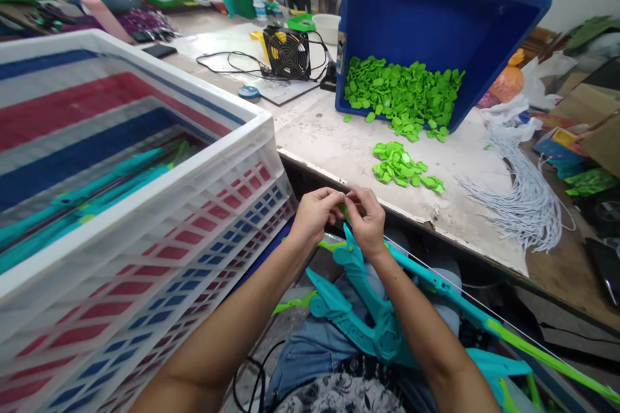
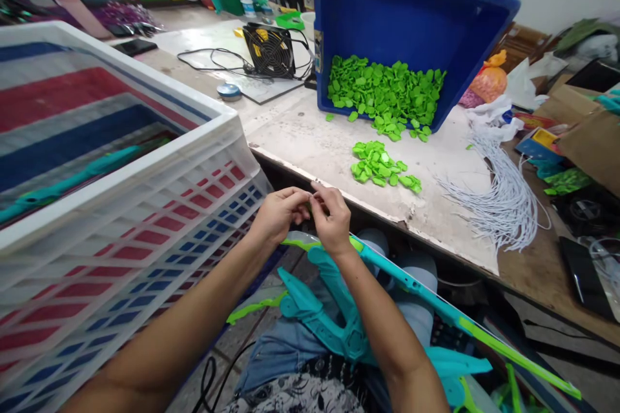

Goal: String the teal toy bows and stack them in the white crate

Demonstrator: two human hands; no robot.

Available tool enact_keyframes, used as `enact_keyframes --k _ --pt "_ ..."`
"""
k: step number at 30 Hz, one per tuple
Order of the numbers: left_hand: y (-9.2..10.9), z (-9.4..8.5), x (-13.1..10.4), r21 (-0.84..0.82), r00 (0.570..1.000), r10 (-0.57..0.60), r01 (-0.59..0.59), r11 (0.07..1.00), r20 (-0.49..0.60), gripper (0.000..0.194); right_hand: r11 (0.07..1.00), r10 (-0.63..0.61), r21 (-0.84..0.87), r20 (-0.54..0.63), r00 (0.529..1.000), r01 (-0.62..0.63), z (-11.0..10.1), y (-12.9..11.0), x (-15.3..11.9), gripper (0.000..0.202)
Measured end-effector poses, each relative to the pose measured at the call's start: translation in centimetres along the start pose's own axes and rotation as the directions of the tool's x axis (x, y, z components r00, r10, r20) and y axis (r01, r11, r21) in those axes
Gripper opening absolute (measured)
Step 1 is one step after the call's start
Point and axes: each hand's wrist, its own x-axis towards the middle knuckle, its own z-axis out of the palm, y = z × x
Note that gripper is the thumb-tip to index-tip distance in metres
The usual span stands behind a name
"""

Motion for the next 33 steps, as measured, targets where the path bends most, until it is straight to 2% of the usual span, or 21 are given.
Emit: enact_keyframes --k 5,8,11,15,18,23,27,30,33 --pt "0.6 0.3 0.1 -0.026 0.996 -0.045 0.047 0.999 0.075 0.014 0.983 -0.14 -0.114 0.066 0.988 0.147 -1.3 0.1 0.8 0.019" --pt "0.7 0.0 -0.1 0.03 0.984 0.027 -0.033 0.999 0.174 0.018 0.974 -0.156 -0.147 0.112 0.981 0.172 -2.1 0.0 1.2 0.018" --pt "0.4 -0.4 -0.1 0.153 0.961 0.103 -0.146 0.977 0.255 0.019 0.959 -0.149 -0.216 0.176 0.973 0.186 -2.4 -0.1 1.3 0.018" --pt "-0.4 -0.6 0.3 0.344 0.932 0.241 -0.327 0.88 0.27 0.018 0.947 -0.134 -0.27 0.166 0.977 0.176 -2.4 -0.1 1.2 0.017" --pt "-0.7 -0.6 0.5 0.454 0.906 0.325 -0.417 0.787 0.27 0.021 0.966 -0.132 -0.208 0.132 0.983 0.157 -2.3 -0.2 1.2 0.014" --pt "-0.8 -0.4 0.2 0.527 0.9 0.35 -0.436 0.73 0.259 0.021 0.978 -0.111 -0.164 0.102 0.989 0.127 -2.5 -0.4 1.5 0.012" --pt "-1.0 -0.2 0.0 0.582 0.891 0.397 -0.446 0.68 0.22 0.017 0.985 -0.057 -0.15 0.162 0.985 0.082 -2.8 -0.3 1.7 0.015" --pt "-1.1 -0.1 0.0 0.649 0.871 0.437 -0.468 0.6 0.224 0.016 0.99 -0.05 -0.12 0.235 0.971 0.08 -3.4 -0.1 2.1 0.016" --pt "-1.1 -0.1 0.0 0.715 0.843 0.456 -0.504 0.484 0.285 0.016 0.989 -0.068 -0.109 0.287 0.956 0.103 -4.0 0.2 2.7 0.014"
